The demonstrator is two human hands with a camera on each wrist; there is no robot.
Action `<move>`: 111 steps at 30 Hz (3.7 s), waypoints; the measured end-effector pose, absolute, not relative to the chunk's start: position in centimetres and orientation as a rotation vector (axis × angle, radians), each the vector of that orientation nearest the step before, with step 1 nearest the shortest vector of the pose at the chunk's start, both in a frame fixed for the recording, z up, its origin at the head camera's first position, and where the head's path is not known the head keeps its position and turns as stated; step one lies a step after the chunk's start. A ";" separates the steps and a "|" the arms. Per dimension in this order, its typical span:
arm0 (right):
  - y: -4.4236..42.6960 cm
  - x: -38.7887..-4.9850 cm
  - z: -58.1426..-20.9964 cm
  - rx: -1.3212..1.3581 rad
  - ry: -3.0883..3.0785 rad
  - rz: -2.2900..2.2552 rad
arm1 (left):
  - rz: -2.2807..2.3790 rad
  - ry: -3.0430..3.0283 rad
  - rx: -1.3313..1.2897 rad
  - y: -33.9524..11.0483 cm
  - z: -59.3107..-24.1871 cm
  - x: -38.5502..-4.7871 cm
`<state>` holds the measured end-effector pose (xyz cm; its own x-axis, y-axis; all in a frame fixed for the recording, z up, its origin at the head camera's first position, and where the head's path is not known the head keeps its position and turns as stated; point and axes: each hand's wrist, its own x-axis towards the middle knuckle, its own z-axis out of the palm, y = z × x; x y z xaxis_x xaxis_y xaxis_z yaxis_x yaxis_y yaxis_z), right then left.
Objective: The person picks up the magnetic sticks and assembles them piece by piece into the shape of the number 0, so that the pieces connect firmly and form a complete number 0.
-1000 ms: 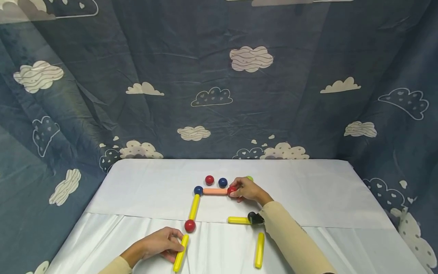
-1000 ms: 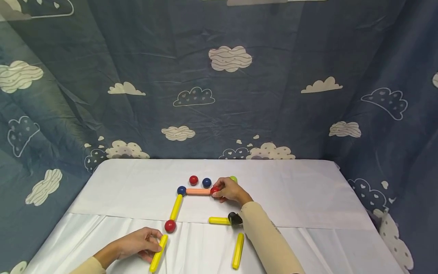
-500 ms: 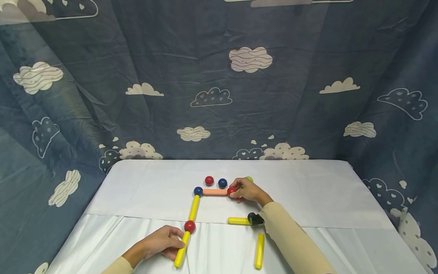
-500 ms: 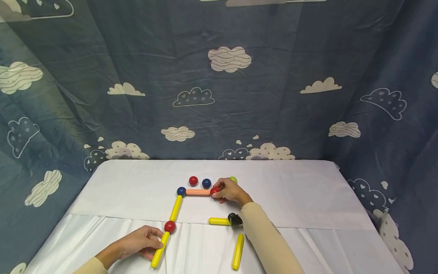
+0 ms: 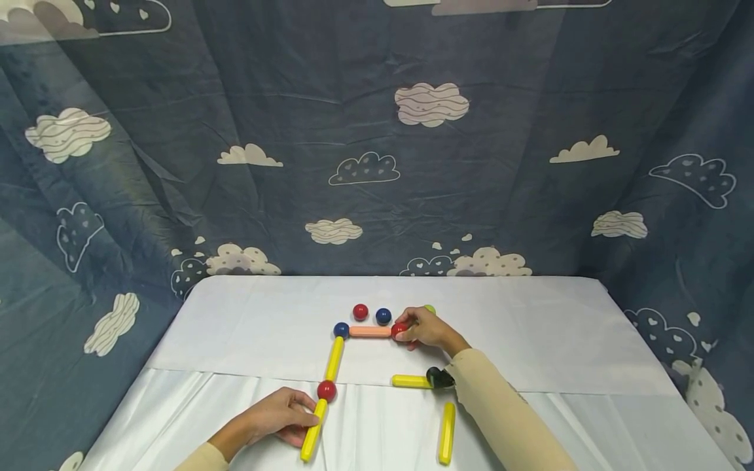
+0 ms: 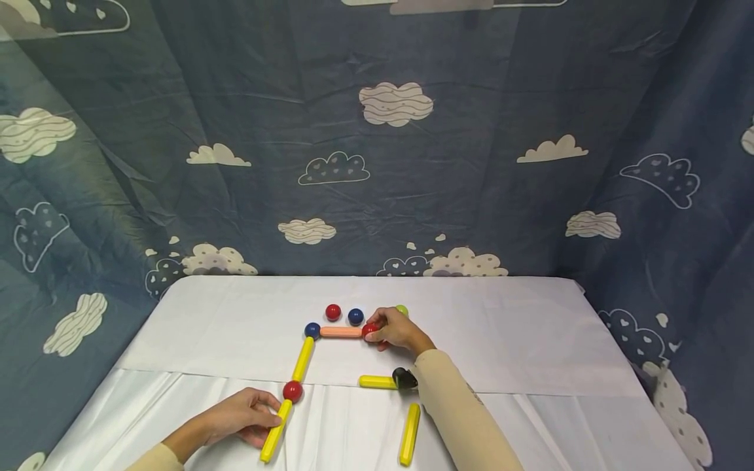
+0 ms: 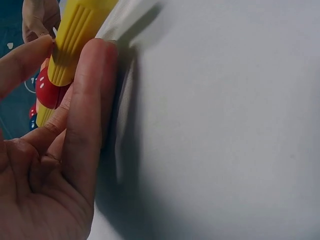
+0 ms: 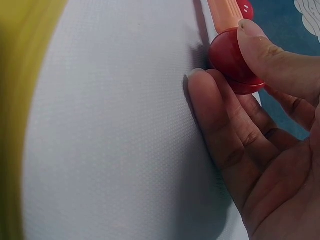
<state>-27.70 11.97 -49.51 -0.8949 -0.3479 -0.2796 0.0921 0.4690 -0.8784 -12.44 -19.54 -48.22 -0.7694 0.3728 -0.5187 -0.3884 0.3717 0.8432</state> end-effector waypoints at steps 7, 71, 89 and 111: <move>12.0 -27.7 -49.6 -0.186 2.304 -1.410 | 1.387 2.113 0.032 -20.5 -47.7 -14.0; 12.5 -27.3 -49.4 -0.169 2.301 -1.414 | 0.665 2.646 0.585 -16.5 -40.6 -25.7; 11.6 -28.0 -49.4 -0.180 2.301 -1.401 | 0.989 2.349 0.593 -20.9 -43.4 -12.2; 11.8 -27.7 -49.6 -0.184 2.310 -1.385 | 1.274 2.332 1.149 -22.2 -49.8 -6.9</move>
